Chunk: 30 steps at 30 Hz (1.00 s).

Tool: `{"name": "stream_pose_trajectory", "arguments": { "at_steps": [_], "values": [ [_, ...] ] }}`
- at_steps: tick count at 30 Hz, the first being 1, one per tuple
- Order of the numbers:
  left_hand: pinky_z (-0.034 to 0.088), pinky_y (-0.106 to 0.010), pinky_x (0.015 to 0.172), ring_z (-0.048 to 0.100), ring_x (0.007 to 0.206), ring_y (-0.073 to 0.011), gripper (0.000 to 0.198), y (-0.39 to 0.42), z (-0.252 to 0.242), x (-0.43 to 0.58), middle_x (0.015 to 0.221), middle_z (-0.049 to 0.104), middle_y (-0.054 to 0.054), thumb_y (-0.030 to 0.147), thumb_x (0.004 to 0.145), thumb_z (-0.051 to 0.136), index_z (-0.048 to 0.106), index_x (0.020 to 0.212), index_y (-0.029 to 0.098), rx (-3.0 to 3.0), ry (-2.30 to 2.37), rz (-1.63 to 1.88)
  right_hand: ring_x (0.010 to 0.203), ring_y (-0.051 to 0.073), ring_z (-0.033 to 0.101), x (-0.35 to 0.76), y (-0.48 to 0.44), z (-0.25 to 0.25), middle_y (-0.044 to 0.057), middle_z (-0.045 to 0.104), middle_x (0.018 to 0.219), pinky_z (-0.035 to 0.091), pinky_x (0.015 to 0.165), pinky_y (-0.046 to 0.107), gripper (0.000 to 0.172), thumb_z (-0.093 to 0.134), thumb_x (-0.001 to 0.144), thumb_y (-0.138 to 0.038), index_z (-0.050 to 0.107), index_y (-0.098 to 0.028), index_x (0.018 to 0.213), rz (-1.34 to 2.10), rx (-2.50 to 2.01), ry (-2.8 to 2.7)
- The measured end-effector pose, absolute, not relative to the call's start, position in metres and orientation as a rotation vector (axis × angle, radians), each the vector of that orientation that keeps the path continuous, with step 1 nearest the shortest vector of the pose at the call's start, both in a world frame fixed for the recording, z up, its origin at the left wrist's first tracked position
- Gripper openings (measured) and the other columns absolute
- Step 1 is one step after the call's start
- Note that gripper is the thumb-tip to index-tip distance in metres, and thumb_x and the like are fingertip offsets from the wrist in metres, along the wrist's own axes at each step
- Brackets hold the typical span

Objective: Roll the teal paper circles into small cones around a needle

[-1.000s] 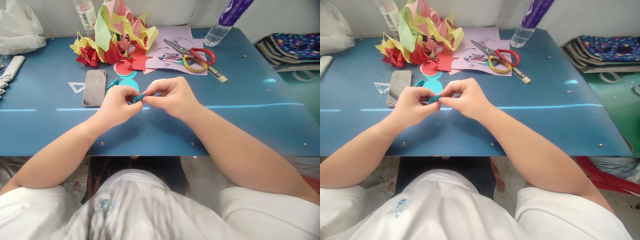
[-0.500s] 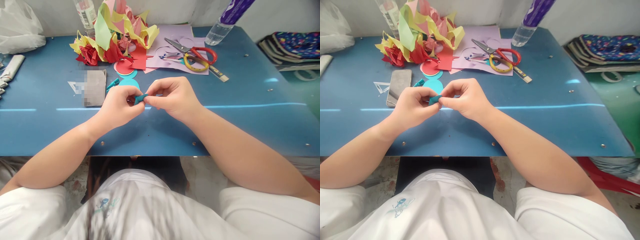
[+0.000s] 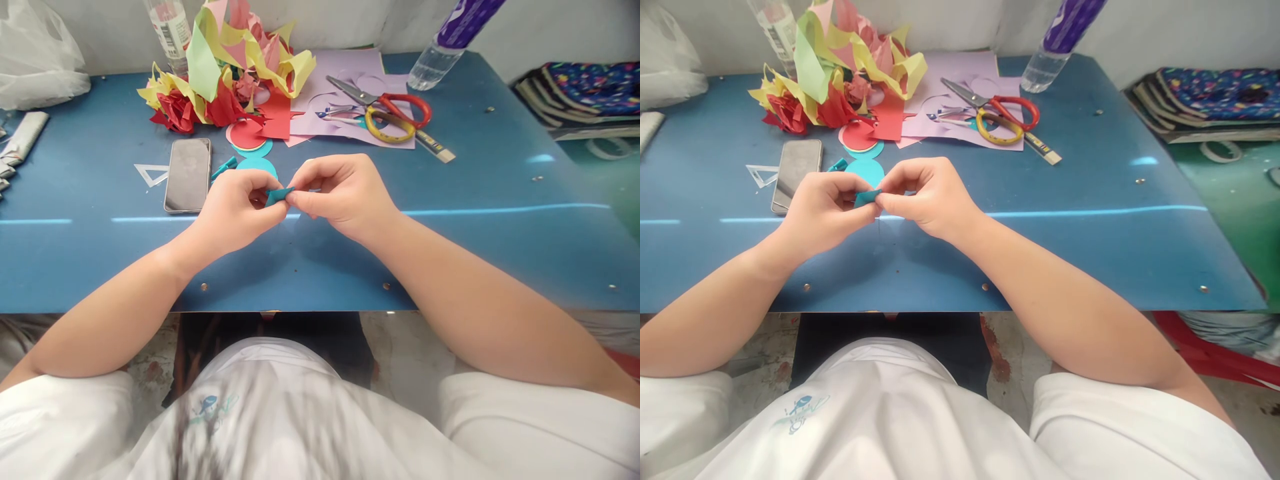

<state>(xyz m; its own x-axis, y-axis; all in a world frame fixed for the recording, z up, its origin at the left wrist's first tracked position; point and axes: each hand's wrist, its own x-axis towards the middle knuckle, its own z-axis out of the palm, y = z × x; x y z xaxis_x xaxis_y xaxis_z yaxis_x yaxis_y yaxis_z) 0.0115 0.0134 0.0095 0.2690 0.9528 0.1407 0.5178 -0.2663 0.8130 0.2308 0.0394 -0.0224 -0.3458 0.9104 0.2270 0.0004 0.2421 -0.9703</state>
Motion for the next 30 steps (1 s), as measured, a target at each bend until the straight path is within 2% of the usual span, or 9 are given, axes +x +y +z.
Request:
{"name": "stream_pose_trajectory", "arguments": {
  "at_steps": [4,9,12,15,18,22,26,30],
  "values": [
    [0.053,-0.041,0.072,0.062,0.073,-0.024,0.003,0.012,0.011,0.012,0.068,0.058,0.0,0.025,0.087,0.076,0.076,0.084,0.026,1.992,1.362,0.842,0.078,0.023,0.073,0.232,0.041,-0.023,0.003,0.075,0.079,0.064,0.07,0.04,0.032,0.108,0.081,-0.039,0.081,-0.024,0.082,1.234,-0.888,-1.615],
    [0.052,-0.041,0.07,0.06,0.067,-0.0234,0.007,0.017,0.004,0.011,0.064,0.052,0.001,0.022,0.083,0.079,0.073,0.082,0.026,2.037,1.292,0.898,0.079,0.023,0.075,0.231,0.043,-0.026,0.003,0.075,0.08,0.065,0.069,0.039,0.032,0.108,0.083,-0.037,0.079,-0.023,0.083,1.216,-0.899,-1.619],
    [0.053,-0.042,0.068,0.06,0.067,-0.0233,0.011,0.022,-0.003,0.01,0.064,0.057,0.001,0.022,0.08,0.081,0.072,0.08,0.026,2.017,1.216,0.946,0.08,0.023,0.075,0.231,0.042,-0.026,0.003,0.075,0.081,0.065,0.069,0.039,0.032,0.107,0.084,-0.036,0.078,-0.023,0.084,1.223,-0.899,-1.619],
    [0.059,-0.044,0.068,0.066,0.072,-0.0255,0.013,0.028,-0.009,0.008,0.07,0.067,-0.001,0.02,0.078,0.084,0.073,0.079,0.028,1.969,1.101,1.035,0.08,0.023,0.074,0.233,0.041,-0.023,0.003,0.074,0.081,0.065,0.069,0.04,0.033,0.107,0.085,-0.037,0.077,-0.023,0.084,1.228,-0.896,-1.618],
    [0.063,-0.046,0.07,0.073,0.08,-0.0277,0.012,0.031,-0.011,0.007,0.079,0.076,-0.002,0.019,0.081,0.084,0.076,0.08,0.029,1.955,1.038,1.113,0.078,0.023,0.071,0.234,0.041,-0.02,0.002,0.073,0.078,0.063,0.067,0.04,0.032,0.108,0.085,-0.036,0.078,-0.024,0.084,1.251,-0.888,-1.609],
    [0.063,-0.044,0.067,0.075,0.083,-0.0277,0.011,0.031,-0.01,0.004,0.079,0.076,-0.003,0.018,0.085,0.084,0.079,0.082,0.028,1.964,1.017,1.109,0.071,0.019,0.066,0.234,0.041,-0.02,0.0,0.071,0.075,0.056,0.061,0.037,0.032,0.108,0.085,-0.039,0.079,-0.024,0.084,1.296,-0.854,-1.572],
    [0.066,-0.044,0.069,0.076,0.083,-0.0272,0.01,0.029,-0.007,0.002,0.079,0.076,-0.003,0.019,0.09,0.085,0.081,0.085,0.027,1.95,1.014,1.046,0.064,0.015,0.059,0.234,0.044,-0.023,-0.002,0.069,0.073,0.05,0.056,0.036,0.043,0.115,0.08,-0.044,0.078,-0.024,0.085,1.381,-0.827,-1.534],
    [0.069,-0.045,0.07,0.077,0.077,-0.0258,0.012,0.026,-0.002,0.003,0.08,0.076,-0.002,0.023,0.094,0.086,0.078,0.086,0.026,1.918,1.026,1.0,0.063,0.015,0.059,0.233,0.046,-0.024,-0.001,0.07,0.075,0.05,0.055,0.036,0.052,0.119,0.076,-0.051,0.076,-0.023,0.084,1.437,-0.783,-1.504]
  ]
}}
